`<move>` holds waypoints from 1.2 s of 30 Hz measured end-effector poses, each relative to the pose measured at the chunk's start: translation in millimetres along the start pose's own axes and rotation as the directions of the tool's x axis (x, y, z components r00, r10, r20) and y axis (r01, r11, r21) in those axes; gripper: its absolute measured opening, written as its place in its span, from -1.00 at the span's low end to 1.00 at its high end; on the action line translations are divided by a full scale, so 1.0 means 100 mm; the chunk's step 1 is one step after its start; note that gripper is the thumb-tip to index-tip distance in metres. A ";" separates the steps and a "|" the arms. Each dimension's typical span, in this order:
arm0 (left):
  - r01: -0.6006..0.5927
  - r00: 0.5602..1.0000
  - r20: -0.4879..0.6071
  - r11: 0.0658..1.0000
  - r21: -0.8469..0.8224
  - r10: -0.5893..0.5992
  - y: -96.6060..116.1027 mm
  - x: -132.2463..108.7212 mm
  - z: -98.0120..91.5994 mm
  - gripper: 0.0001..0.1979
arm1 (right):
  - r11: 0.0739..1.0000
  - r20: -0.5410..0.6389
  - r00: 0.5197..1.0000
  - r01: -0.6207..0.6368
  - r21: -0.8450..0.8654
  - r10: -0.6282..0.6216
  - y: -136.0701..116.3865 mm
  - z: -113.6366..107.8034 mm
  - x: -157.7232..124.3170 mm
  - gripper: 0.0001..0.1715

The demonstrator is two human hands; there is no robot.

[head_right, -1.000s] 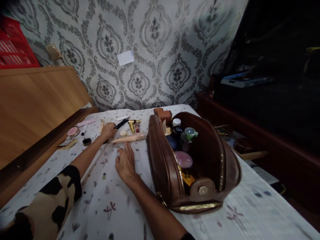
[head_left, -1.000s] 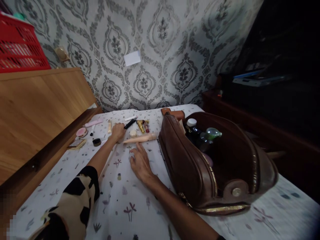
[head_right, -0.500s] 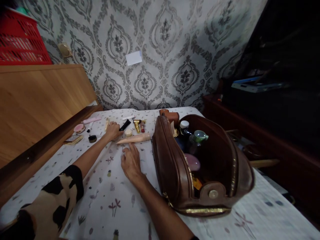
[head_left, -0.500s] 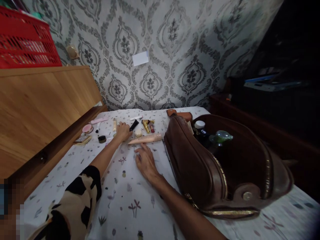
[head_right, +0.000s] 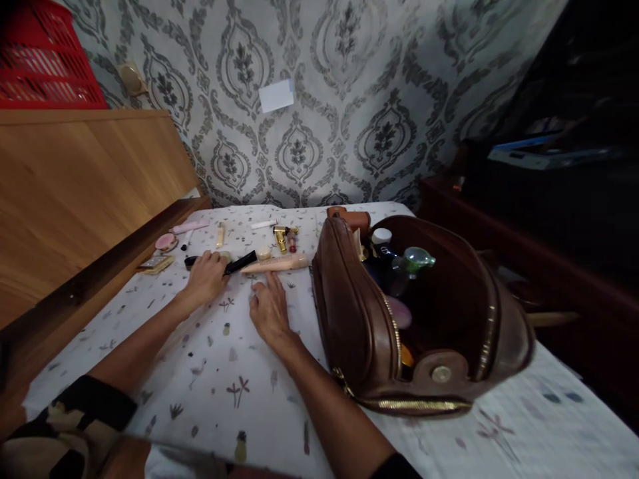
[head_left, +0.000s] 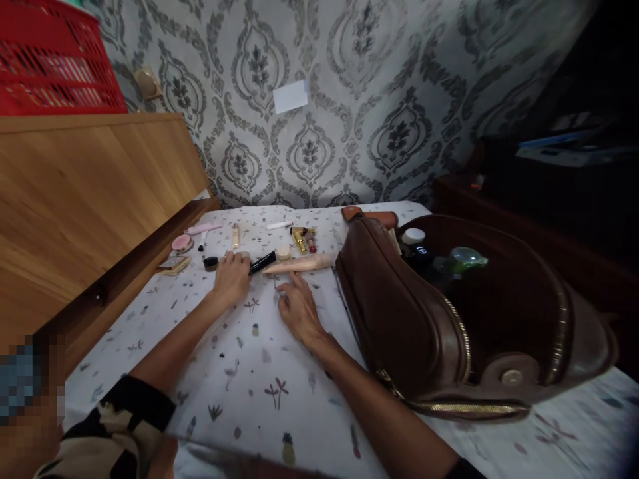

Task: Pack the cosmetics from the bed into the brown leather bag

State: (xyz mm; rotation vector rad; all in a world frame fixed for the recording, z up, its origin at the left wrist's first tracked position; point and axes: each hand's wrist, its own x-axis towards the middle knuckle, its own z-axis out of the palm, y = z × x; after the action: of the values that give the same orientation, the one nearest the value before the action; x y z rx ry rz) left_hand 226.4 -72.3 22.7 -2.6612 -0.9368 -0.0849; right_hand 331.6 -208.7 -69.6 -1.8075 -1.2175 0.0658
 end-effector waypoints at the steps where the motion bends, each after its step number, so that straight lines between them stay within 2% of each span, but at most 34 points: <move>1: 0.008 1.000 0.023 1.000 0.001 -0.009 -0.04 -0.04 -0.01 -0.73 | 1.000 -0.001 1.000 0.003 -0.005 -0.003 0.00 0.00 0.00 -0.70; 4: 0.032 0.996 0.086 0.999 -0.035 -0.029 -0.13 -0.12 -0.02 -0.70 | 0.999 0.002 1.000 0.005 -0.032 -0.005 -0.02 -0.01 0.00 -0.71; 6: 0.042 0.996 0.082 0.997 -0.064 -0.037 -0.13 -0.16 0.00 -0.65 | 0.999 0.008 1.000 -0.001 -0.049 0.001 -0.04 -0.02 0.00 -0.71; 10: 0.022 1.000 0.009 0.997 -0.078 -0.021 -0.02 -0.29 0.06 -0.64 | 0.999 0.015 0.999 -0.033 -0.035 0.034 -0.06 -0.06 0.01 -0.69; 16: -0.158 0.977 -0.184 0.944 -0.290 0.107 -0.01 -0.56 0.05 -0.75 | 1.000 0.001 1.000 -0.009 0.009 0.009 -0.02 -0.08 0.02 -0.69; 18: -0.143 0.975 -0.209 0.935 -0.325 0.076 -0.03 -0.55 0.06 -0.76 | 1.000 -0.011 1.000 0.005 0.004 -0.005 0.00 -0.07 0.02 -0.70; 21: -0.084 0.987 -0.161 0.928 -0.362 0.026 -0.03 -0.50 0.10 -0.70 | 1.000 -0.019 1.000 0.019 -0.003 -0.019 0.01 -0.07 0.03 -0.71; 24: -0.136 0.988 -0.133 0.861 -0.490 0.081 0.02 -0.54 0.13 -0.69 | 0.999 -0.009 0.999 0.037 -0.006 -0.037 -0.02 -0.09 0.03 -0.72; 28: -0.190 0.976 -0.067 0.653 -0.734 0.209 0.09 -0.69 0.04 -0.71 | 0.997 0.023 0.997 0.072 0.000 -0.071 -0.09 -0.14 0.04 -0.71; 29: -0.191 0.973 -0.064 0.626 -0.756 0.220 0.09 -0.70 0.02 -0.71 | 0.997 0.030 0.997 0.075 0.002 -0.075 -0.11 -0.14 0.04 -0.69; 31: -0.224 0.974 -0.144 0.677 -0.701 0.174 0.07 -0.68 0.01 -0.71 | 0.997 0.045 0.996 0.079 -0.008 -0.078 -0.12 -0.15 0.04 -0.68; 34: -0.284 0.938 -0.319 0.828 -0.483 0.135 0.03 -0.54 0.10 -0.68 | 0.996 0.072 0.994 0.085 -0.041 -0.082 -0.13 -0.16 0.04 -0.74; 36: -0.324 0.928 -0.307 0.860 -0.394 0.209 0.02 -0.47 0.20 -0.56 | 0.995 0.087 0.993 0.089 -0.054 -0.084 -0.13 -0.18 0.03 -0.74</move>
State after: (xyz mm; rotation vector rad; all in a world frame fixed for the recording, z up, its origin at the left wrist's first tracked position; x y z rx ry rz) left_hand 189.4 -95.9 -4.7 -3.0607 -0.4953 -0.6297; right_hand 333.3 -216.9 -48.8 -1.8146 -1.3690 0.0584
